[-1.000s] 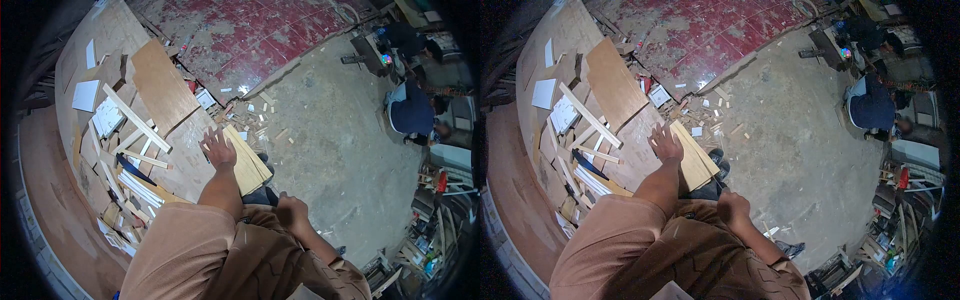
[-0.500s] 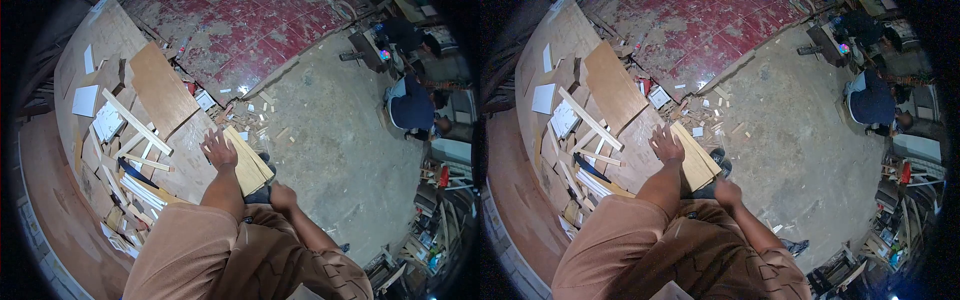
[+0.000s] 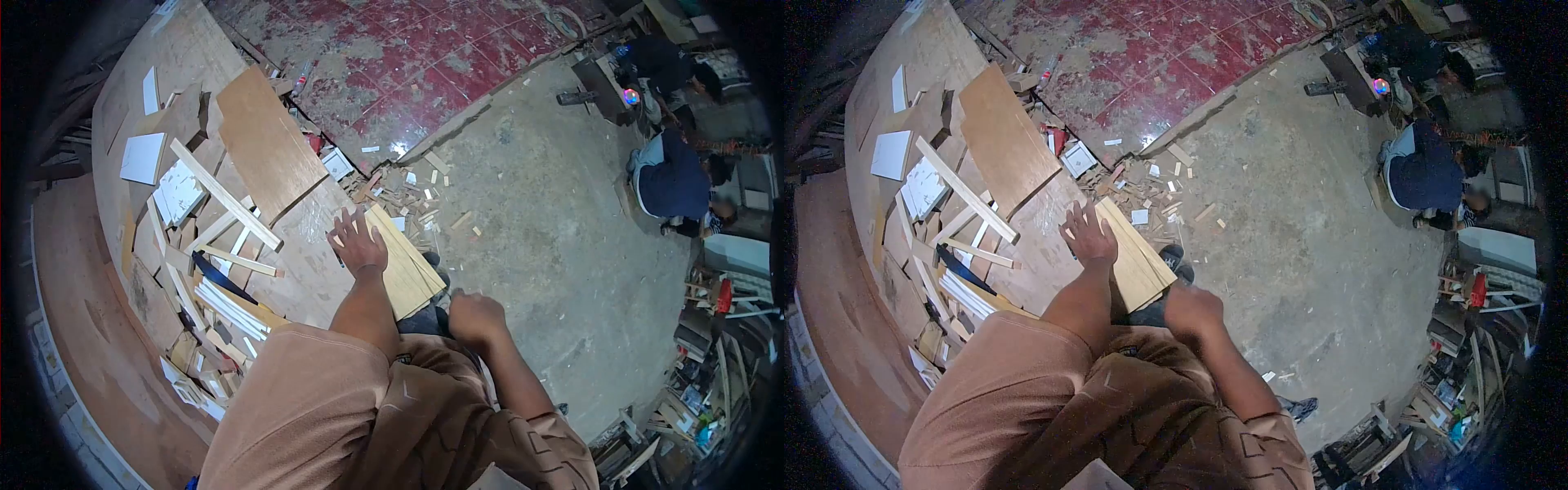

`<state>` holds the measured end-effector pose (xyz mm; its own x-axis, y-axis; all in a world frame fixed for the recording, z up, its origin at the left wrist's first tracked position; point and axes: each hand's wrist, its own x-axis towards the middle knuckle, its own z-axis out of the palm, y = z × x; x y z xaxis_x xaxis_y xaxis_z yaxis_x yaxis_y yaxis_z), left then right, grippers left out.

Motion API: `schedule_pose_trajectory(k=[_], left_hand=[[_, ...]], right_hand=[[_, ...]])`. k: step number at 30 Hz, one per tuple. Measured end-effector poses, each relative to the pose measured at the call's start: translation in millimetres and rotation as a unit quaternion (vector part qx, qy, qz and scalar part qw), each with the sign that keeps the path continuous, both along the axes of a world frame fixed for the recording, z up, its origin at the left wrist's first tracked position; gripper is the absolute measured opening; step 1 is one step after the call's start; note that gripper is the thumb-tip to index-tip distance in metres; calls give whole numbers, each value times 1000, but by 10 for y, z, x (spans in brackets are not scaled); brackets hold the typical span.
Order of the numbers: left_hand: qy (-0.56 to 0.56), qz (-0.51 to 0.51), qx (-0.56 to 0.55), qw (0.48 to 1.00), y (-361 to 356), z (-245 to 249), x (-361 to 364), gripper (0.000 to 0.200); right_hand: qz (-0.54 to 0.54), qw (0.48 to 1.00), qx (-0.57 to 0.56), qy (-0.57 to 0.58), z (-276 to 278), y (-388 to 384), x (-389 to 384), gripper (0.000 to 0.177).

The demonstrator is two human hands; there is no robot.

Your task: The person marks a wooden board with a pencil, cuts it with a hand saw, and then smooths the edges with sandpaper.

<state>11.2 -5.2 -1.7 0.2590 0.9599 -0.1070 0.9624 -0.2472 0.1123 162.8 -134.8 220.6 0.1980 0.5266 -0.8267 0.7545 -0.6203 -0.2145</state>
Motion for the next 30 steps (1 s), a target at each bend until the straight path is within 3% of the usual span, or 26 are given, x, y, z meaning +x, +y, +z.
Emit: schedule_pose_trajectory(k=[5,6,11,13,19,21,24,27,30], left_hand=[[12,3,10,1000,-13,3,18,63],[11,0,7,1000,-10,18,27,63],[-2,-4,12,1000,-10,5,1,69],[9,-4,16,1000,3,-26,9,71],[17,3,-31,999,-3,78,44,81],[18,1,-16,1000,-7,54,34,79],[15,2,-8,1000,-12,20,28,77],[12,-1,10,1000,-14,-59,1,74],[6,5,-6,1000,-5,3,21,72]], right_hand=[[-28,995,91,-36,-327,-478,-301,21],[-7,987,151,-55,-524,-541,-369,18],[-59,985,150,-61,-1439,-386,-690,18],[-69,989,117,-63,-1432,-389,-668,18],[-55,975,184,-112,-964,-725,-384,16],[-107,978,155,-85,-709,-656,-375,18],[-64,983,160,-61,-1063,-501,-464,16],[-87,977,167,-104,-1655,-117,-585,18],[-85,976,181,-86,-1870,-7,-561,20]])
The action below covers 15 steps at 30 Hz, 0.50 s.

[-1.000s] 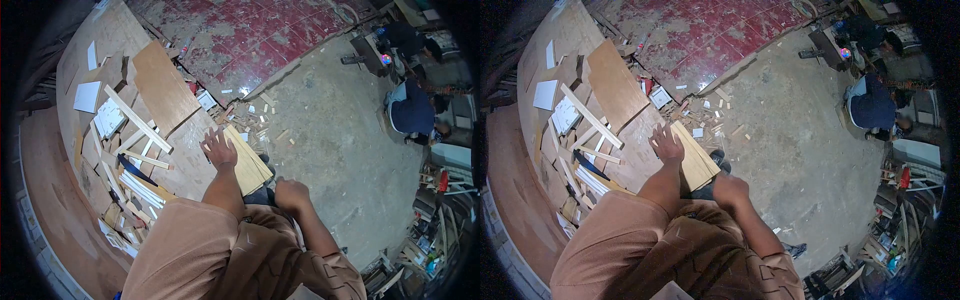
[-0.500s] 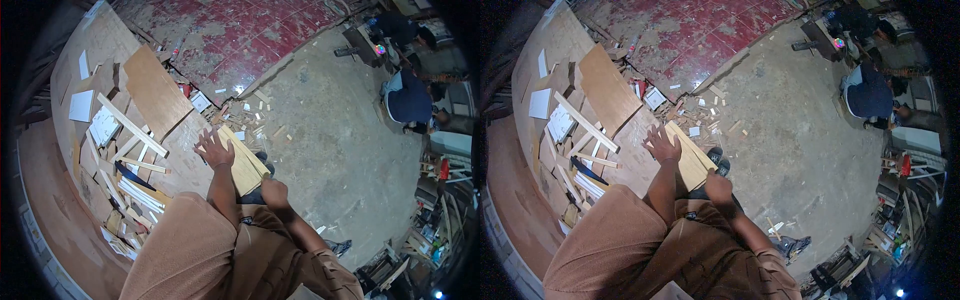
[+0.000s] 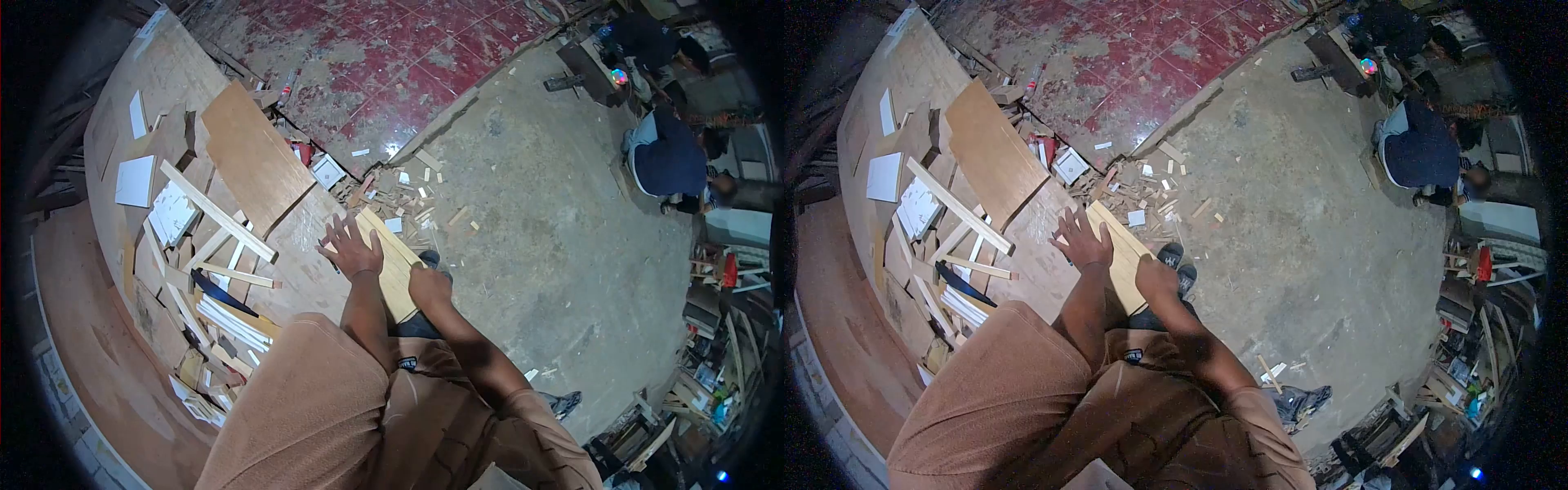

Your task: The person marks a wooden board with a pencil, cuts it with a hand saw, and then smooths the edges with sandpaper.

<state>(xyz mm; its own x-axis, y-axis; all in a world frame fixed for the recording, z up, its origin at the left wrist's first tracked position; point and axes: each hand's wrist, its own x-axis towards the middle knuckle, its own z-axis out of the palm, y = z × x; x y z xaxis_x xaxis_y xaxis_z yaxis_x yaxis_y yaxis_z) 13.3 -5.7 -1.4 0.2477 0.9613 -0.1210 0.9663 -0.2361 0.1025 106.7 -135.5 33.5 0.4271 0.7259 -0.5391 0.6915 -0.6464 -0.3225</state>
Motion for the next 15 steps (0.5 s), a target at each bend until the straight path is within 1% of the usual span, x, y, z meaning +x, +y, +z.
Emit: schedule_pose_trajectory(k=[2,3,4,6,8,9,10,13,15], left_hand=[[1,1,-1,1000,-14,-19,12,72],[6,4,-3,1000,-5,-23,-2,71],[6,4,-5,1000,1,-16,-13,71],[10,-4,2,1000,1,2,-2,68],[0,-3,8,1000,7,26,-2,68],[-8,-5,15,1000,-8,28,4,68],[-7,-4,13,1000,-18,22,4,68],[-6,0,13,1000,-20,1,-18,68],[-18,-5,20,1000,-10,7,-14,68]], right_hand=[[-26,998,-49,27,246,-208,44,22],[-20,997,-58,49,412,-359,87,22],[-15,995,-69,70,609,-504,133,22],[-9,992,-109,63,1143,-590,209,22],[-10,990,-124,65,1217,-546,241,22],[-13,988,-136,70,1224,-515,251,22],[-8,988,-133,74,1109,-437,234,22],[-16,994,-93,59,309,-122,77,23],[-12,996,-75,47,161,-19,56,23]])
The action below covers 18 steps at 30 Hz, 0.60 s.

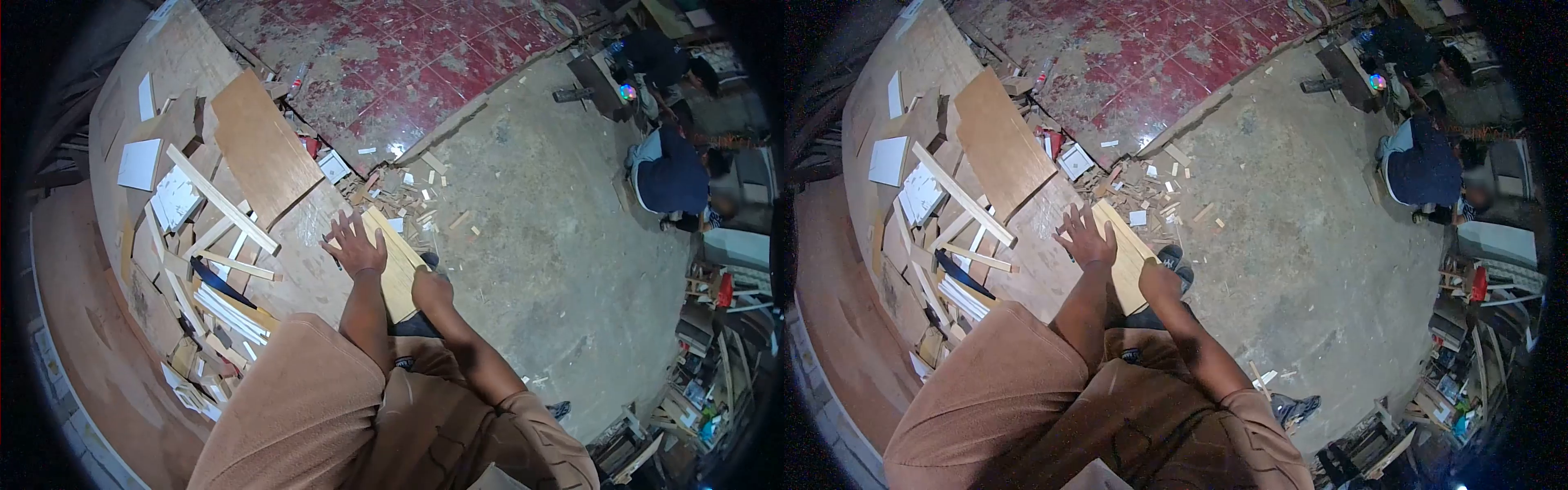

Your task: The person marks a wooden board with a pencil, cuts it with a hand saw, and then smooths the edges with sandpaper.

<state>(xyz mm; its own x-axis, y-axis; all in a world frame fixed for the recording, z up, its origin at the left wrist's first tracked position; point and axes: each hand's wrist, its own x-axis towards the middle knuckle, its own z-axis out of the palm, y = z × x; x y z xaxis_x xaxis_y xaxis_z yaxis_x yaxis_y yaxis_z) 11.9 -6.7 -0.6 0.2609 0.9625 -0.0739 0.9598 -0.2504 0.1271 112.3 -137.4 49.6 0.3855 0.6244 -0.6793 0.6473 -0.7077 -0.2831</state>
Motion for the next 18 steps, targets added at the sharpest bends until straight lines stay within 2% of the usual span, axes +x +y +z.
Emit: schedule_pose_trajectory(k=[2,4,6,9,10,12,14,18], left_hand=[[8,3,-9,1000,33,18,3,68],[12,2,-21,1000,6,19,25,68],[12,2,-4,1000,1,-13,6,69],[20,6,-27,999,11,-31,-3,71],[20,4,-29,999,6,-38,12,71],[40,12,-40,998,14,-43,6,70],[22,9,-17,1000,6,-40,-4,69],[8,4,6,1000,2,-50,2,67]], right_hand=[[-3,1000,15,-7,-16,-38,-45,24],[20,999,-31,20,290,-331,73,23],[78,997,-10,20,881,-481,184,22],[135,990,-21,17,1066,-432,224,22],[133,991,-24,17,955,-355,214,22],[43,998,-28,24,490,-100,116,23],[34,999,-14,7,58,-16,23,23],[14,1000,-12,2,143,-282,50,22]])
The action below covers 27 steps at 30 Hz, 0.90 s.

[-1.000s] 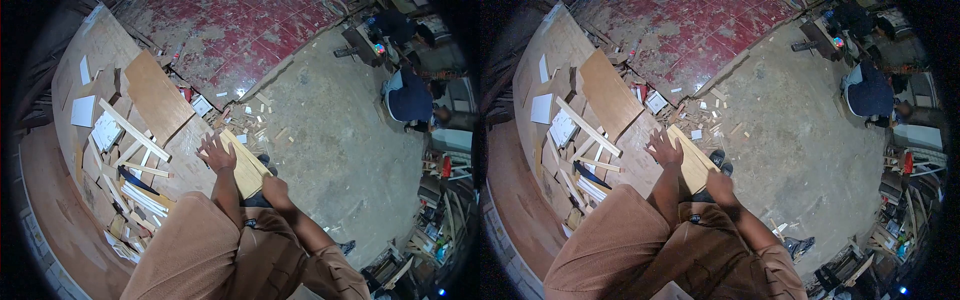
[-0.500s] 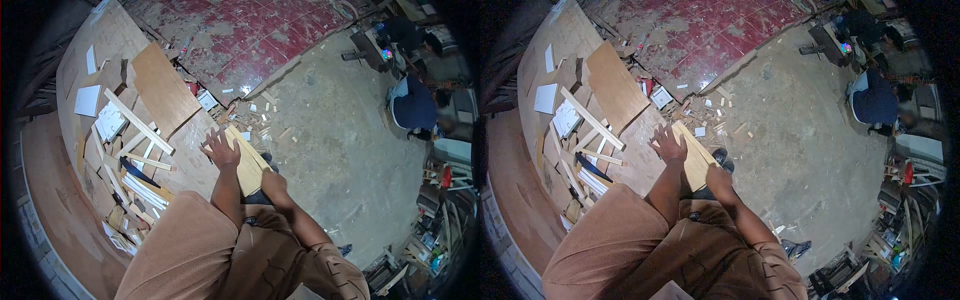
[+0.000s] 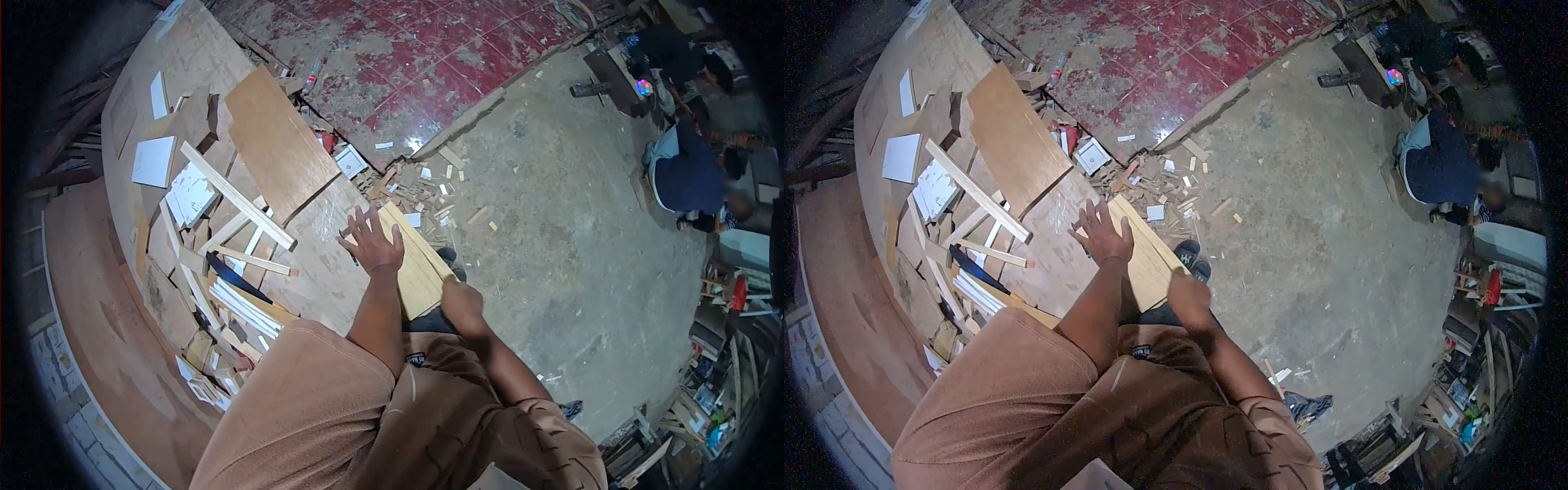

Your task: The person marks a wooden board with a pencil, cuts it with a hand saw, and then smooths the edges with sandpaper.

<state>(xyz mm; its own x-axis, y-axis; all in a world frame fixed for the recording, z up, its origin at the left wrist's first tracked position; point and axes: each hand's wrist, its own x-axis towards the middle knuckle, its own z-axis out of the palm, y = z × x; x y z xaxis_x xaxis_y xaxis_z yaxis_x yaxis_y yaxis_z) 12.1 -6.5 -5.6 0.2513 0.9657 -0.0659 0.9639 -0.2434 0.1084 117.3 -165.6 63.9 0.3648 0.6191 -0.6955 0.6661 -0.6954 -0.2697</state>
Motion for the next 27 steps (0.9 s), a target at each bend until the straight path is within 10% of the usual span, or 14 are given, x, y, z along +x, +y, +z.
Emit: schedule_pose_trajectory(k=[5,12,20,23,27], left_hand=[[1,-1,5,1000,9,-20,2,67],[-4,0,8,1000,-12,-22,-5,67],[5,-1,-5,1000,10,14,-5,67],[13,1,-12,1000,-15,-18,2,67],[9,3,-19,1000,-4,-13,-11,67]], right_hand=[[41,999,-32,6,707,-120,73,20],[-3,1000,17,-2,-202,101,-48,21],[44,998,-40,16,1106,-230,158,15],[139,990,27,-27,382,-208,54,20],[2,1000,9,-2,-121,306,-52,20]])
